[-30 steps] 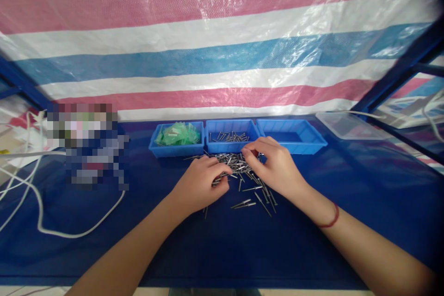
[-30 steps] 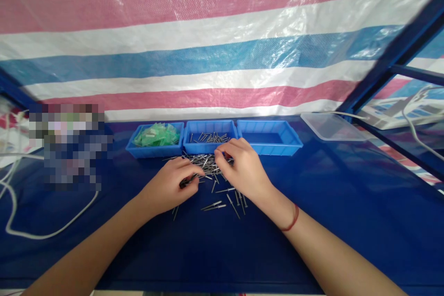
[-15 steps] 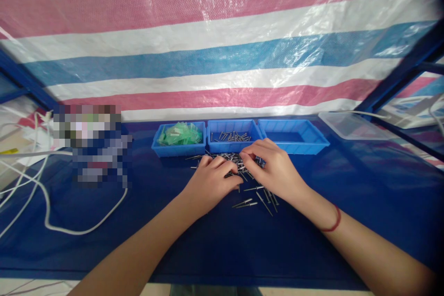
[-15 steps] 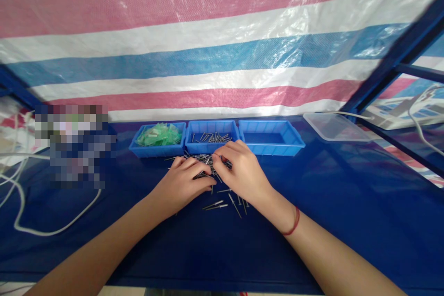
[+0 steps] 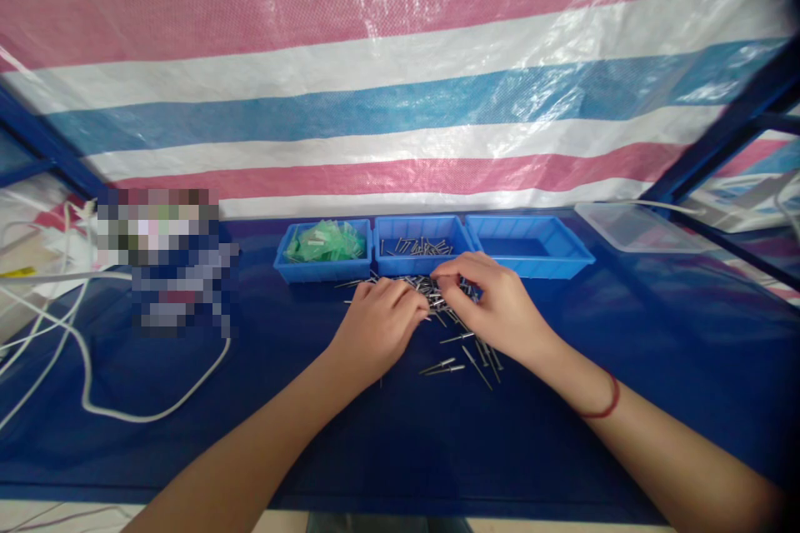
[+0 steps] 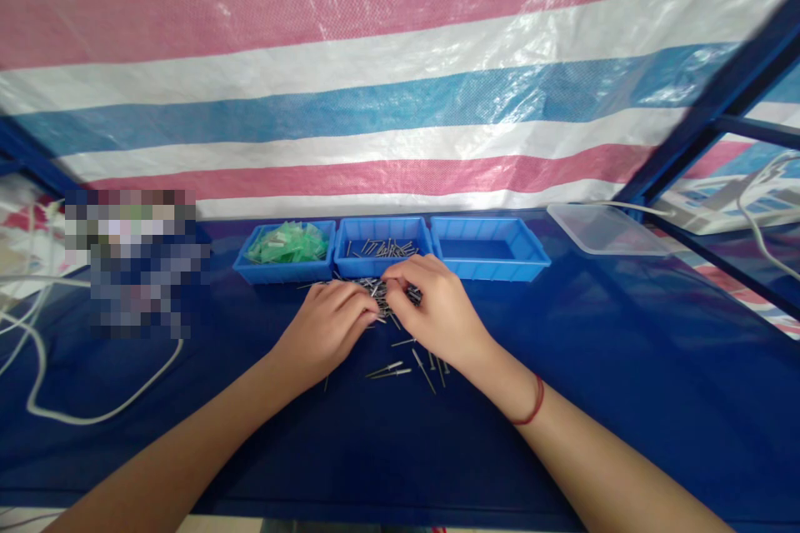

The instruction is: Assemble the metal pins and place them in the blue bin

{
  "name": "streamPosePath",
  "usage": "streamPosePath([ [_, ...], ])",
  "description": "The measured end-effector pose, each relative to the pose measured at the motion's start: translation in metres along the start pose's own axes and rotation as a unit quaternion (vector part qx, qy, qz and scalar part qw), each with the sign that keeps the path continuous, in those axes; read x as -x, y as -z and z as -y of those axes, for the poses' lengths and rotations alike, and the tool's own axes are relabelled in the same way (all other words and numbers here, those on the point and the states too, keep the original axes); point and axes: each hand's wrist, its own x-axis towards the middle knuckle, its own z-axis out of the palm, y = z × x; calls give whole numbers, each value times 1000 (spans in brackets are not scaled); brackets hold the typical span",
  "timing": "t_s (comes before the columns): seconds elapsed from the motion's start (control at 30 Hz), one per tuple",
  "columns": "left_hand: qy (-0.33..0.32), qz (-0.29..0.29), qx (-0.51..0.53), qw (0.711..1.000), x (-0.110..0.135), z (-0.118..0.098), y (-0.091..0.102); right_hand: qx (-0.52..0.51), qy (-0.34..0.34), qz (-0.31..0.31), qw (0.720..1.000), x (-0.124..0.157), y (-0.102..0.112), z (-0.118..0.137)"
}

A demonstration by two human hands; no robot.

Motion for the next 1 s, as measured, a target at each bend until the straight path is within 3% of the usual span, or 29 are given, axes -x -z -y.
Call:
streamPosePath([
  [0.1, 94, -47, 91, 990, -1, 1, 0, -68, -51, 2, 996, 2, -2, -2],
  [0.23, 126, -89, 196, 968, -1, 2, -2, -122, -70, 60, 988, 1, -4, 3],
  [0.57, 151, -88, 248, 953, 1, -2, -3, -148, -50, 75, 985, 3, -5, 5],
  [1.0, 100, -45, 200, 973, -1, 0, -3, -127, -40, 73, 988, 4, -6, 9],
])
